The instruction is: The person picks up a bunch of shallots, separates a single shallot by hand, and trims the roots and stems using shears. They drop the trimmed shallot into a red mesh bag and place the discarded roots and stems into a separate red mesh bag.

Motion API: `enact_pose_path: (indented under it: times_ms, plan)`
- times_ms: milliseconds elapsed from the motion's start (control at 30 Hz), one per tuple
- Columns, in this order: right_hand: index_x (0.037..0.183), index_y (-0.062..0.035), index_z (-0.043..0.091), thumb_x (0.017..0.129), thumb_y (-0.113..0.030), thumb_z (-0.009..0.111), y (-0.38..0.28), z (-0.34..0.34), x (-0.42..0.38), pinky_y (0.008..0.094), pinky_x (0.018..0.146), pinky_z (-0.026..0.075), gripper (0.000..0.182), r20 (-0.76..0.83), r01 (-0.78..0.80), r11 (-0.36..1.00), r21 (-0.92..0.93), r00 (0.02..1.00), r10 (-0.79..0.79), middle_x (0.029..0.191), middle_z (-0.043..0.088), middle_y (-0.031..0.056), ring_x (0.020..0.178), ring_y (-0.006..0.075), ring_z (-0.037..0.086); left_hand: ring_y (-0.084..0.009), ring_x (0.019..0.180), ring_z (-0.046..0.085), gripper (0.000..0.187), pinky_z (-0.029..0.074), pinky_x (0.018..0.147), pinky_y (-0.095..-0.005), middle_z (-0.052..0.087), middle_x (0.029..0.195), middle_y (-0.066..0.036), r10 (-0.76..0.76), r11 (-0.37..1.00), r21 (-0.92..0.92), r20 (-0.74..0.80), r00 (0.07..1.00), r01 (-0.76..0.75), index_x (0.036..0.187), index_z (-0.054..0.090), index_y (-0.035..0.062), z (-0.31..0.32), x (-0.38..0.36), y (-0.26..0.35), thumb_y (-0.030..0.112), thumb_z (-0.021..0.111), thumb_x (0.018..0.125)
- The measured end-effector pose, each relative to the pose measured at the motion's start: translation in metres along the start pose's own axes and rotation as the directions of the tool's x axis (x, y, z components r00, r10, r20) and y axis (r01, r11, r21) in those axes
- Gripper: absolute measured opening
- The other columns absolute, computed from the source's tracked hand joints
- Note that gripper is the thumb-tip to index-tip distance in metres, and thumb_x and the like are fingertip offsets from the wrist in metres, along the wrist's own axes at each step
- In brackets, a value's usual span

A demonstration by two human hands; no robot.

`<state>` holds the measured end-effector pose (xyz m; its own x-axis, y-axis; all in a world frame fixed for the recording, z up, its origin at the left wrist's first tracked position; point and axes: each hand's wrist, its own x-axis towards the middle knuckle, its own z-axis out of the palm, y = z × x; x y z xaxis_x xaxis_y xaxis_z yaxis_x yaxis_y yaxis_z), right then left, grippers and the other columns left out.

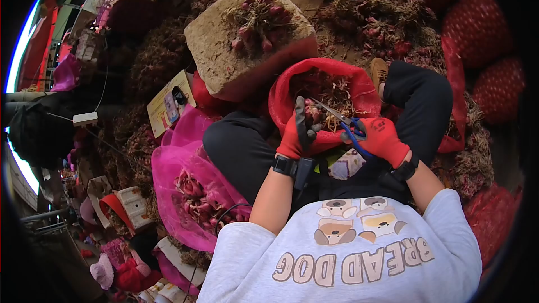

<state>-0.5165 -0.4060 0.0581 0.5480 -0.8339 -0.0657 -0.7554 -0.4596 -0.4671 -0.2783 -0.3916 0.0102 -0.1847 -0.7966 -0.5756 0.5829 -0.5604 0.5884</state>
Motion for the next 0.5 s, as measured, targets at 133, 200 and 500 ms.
enact_pose_path:
  times_ms: [133, 200, 500]
  plan:
    - [0.082, -0.0083, 0.06, 0.074, -0.054, 0.064, 0.004, -0.007, -0.001, 0.0384, 0.057, 0.047, 0.047, -0.072, 0.007, 0.999, 0.049, 0.997, -0.003, 0.07, 0.061, 0.0098, 0.064, 0.0285, 0.061, -0.0095, 0.048, 0.049, 0.048, 0.03, 0.036, -0.015, 0.058, 0.073, -0.002, 0.088, 0.996, 0.029, -0.111, 0.99, -0.085, 0.098, 0.053, 0.0158, -0.002, 0.003, -0.003, 0.061, 0.038, 0.089]
    - [0.082, -0.0089, 0.06, 0.072, -0.055, 0.065, 0.005, -0.01, -0.001, 0.0379, 0.056, 0.047, 0.047, -0.112, 0.038, 0.999, 0.016, 0.993, -0.036, 0.069, 0.061, 0.0094, 0.063, 0.028, 0.061, -0.0096, 0.048, 0.049, 0.048, 0.031, 0.037, -0.0152, 0.058, 0.074, -0.004, 0.137, 0.989, 0.076, -0.094, 0.986, -0.13, 0.099, 0.052, 0.0154, -0.001, 0.002, -0.003, 0.06, 0.037, 0.09]
    - [0.078, -0.01, 0.058, 0.07, -0.056, 0.067, 0.005, -0.005, -0.004, 0.0372, 0.055, 0.045, 0.047, -0.011, -0.01, 1.0, 0.019, 1.0, 0.01, 0.067, 0.06, 0.0082, 0.062, 0.0267, 0.061, -0.0071, 0.061, 0.053, 0.048, 0.038, 0.047, -0.0161, 0.057, 0.088, -0.003, 0.289, 0.923, 0.26, 0.016, 0.957, -0.283, 0.115, 0.048, 0.0136, -0.003, -0.008, -0.006, 0.054, 0.035, 0.093]
